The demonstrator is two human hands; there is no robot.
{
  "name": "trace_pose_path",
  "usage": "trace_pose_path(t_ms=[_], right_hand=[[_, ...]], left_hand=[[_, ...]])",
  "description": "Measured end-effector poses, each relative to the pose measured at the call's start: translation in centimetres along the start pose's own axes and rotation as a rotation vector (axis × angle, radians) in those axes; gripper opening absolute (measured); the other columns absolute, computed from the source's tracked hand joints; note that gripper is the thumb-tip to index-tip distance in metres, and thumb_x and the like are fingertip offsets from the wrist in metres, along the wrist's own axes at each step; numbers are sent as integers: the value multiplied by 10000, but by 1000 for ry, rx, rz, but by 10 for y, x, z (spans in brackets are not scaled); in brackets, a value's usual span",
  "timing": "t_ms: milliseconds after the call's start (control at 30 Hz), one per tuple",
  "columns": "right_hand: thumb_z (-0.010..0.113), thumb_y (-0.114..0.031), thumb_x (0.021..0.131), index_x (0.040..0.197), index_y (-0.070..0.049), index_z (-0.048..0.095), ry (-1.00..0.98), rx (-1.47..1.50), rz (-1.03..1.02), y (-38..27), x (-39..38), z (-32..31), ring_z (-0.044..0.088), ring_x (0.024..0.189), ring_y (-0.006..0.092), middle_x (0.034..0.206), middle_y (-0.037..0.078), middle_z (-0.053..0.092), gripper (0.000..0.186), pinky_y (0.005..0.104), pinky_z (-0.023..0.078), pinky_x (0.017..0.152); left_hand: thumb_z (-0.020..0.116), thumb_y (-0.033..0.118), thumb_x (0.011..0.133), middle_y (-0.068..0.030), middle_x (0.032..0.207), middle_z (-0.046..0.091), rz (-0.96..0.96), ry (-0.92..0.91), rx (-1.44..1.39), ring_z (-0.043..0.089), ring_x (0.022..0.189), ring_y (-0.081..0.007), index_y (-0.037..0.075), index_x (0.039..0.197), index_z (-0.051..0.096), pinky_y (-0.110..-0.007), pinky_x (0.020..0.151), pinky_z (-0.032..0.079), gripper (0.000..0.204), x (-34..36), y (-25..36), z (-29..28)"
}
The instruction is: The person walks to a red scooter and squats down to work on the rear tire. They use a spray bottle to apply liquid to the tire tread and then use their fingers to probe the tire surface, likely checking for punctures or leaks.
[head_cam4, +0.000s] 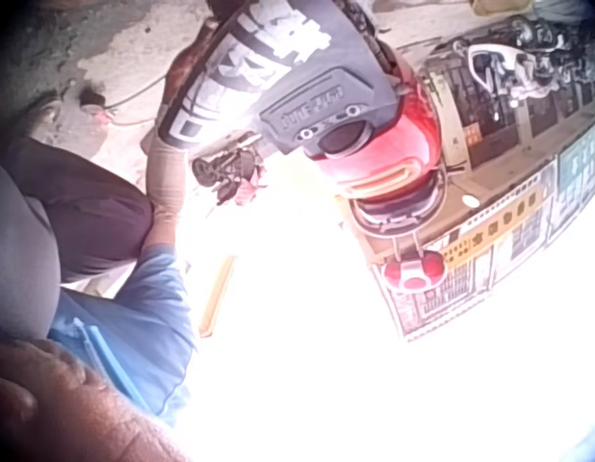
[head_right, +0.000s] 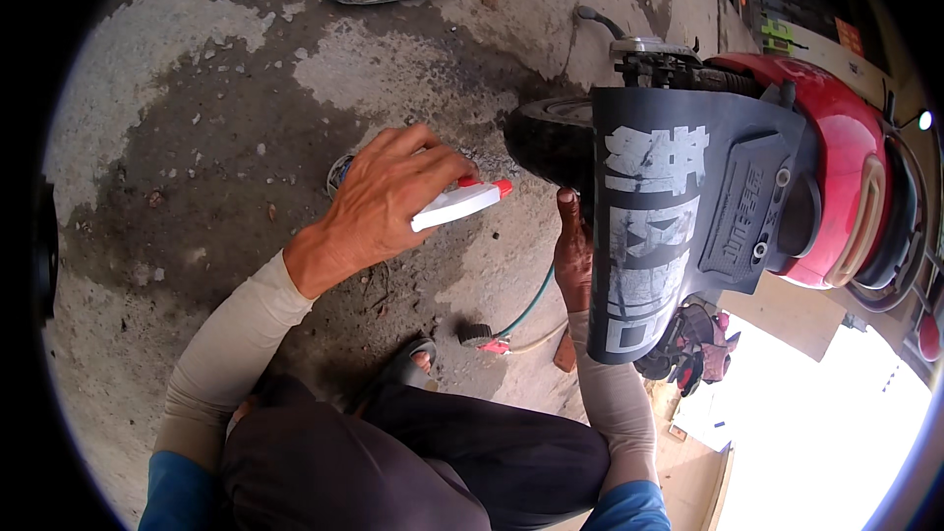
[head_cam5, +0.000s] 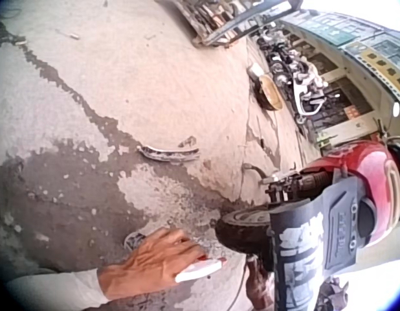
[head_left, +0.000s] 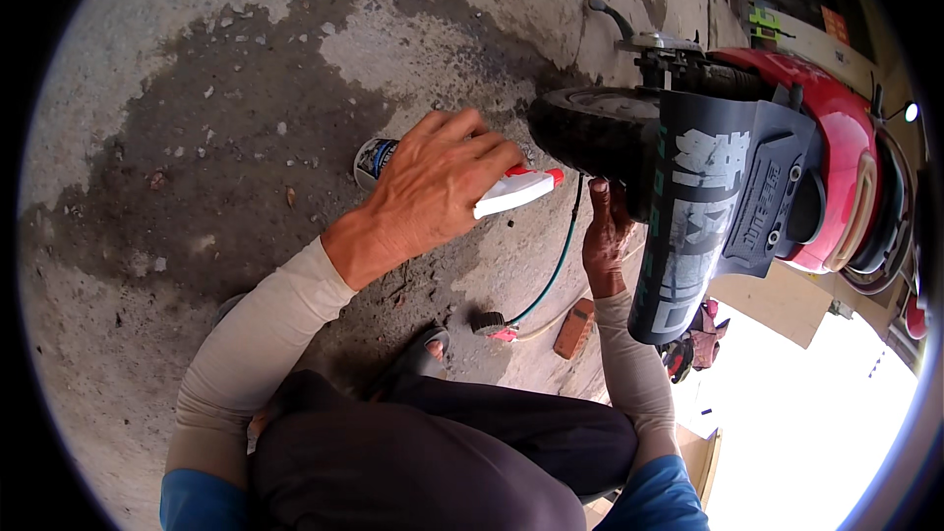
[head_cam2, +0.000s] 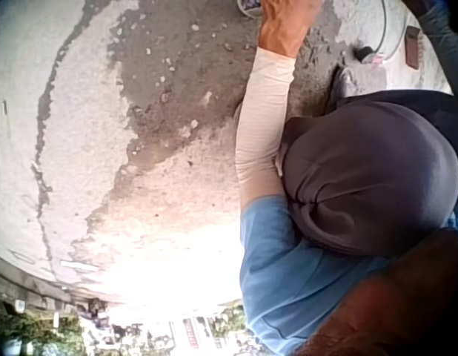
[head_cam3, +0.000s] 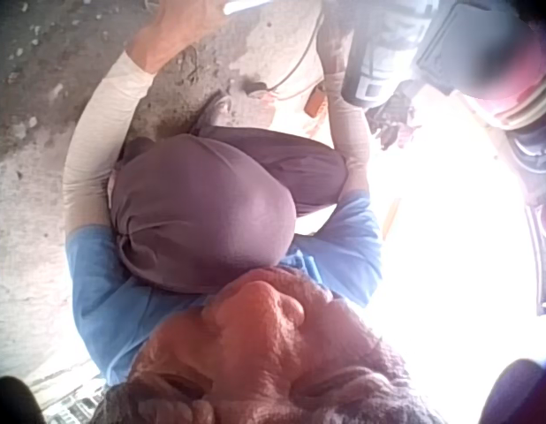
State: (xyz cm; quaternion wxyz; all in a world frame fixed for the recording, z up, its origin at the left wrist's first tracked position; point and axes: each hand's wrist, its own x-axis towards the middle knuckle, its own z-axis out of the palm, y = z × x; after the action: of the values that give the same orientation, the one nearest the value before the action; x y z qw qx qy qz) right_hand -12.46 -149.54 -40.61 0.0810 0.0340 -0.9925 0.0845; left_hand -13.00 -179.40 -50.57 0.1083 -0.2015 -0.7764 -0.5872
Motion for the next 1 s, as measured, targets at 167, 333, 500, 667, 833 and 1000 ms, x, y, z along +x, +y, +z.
trace_pose_path(t_ms=[167, 333, 500, 667, 833, 1000], right_hand=[[836, -251, 959, 1229, 3, 637, 0, -26, -15, 1, 1, 2, 656, 1052, 178, 1160, 114, 705, 421, 336, 539, 898], [836, -259, 959, 1212, 5, 646, 9, -58, -27, 2, 4, 1, 661, 1057, 183, 1157, 122, 707, 412, 338, 540, 901], [836, -266, 959, 1196, 6, 654, -36, -74, 34, 5, 4, 3, 665, 1063, 188, 1154, 130, 709, 404, 341, 541, 903], [836, -274, 959, 1179, 8, 663, -285, -15, 294, -3, 8, 12, 670, 1068, 193, 1151, 137, 711, 397, 343, 542, 906], [747, -164, 1016, 1165, 11, 684, -386, 329, 301, -26, -23, 8, 718, 956, 180, 1030, 87, 761, 238, 323, 581, 888], [620, 69, 944, 1059, -17, 673, -482, 352, -154, -77, -38, -17, 718, 834, 285, 976, 148, 717, 153, 381, 576, 772]], left_hand=[[853, 116, 806, -48, 1064, 749, 6, 0, 12, 648, 1059, -247, 74, 1096, 720, -397, 903, 484, 321, -1, 0, 1], [852, 121, 805, -53, 1067, 749, 13, 10, 16, 649, 1065, -251, 66, 1096, 718, -400, 904, 486, 325, 1, 0, 4], [845, 138, 813, -58, 1045, 743, 21, 18, 19, 648, 1038, -249, 62, 1068, 716, -403, 889, 483, 296, 2, 1, 4], [802, 223, 885, -47, 956, 755, -4, -8, 37, 634, 974, -224, 58, 1057, 737, -381, 876, 482, 247, 4, 5, -4], [851, 164, 819, -48, 1007, 722, 8, 48, 8, 646, 984, -249, 88, 1027, 718, -397, 865, 481, 258, 1, 1, 1], [850, 165, 822, -45, 987, 714, 35, 85, 29, 649, 990, -249, 85, 1029, 716, -394, 862, 479, 259, -2, 2, 2]])
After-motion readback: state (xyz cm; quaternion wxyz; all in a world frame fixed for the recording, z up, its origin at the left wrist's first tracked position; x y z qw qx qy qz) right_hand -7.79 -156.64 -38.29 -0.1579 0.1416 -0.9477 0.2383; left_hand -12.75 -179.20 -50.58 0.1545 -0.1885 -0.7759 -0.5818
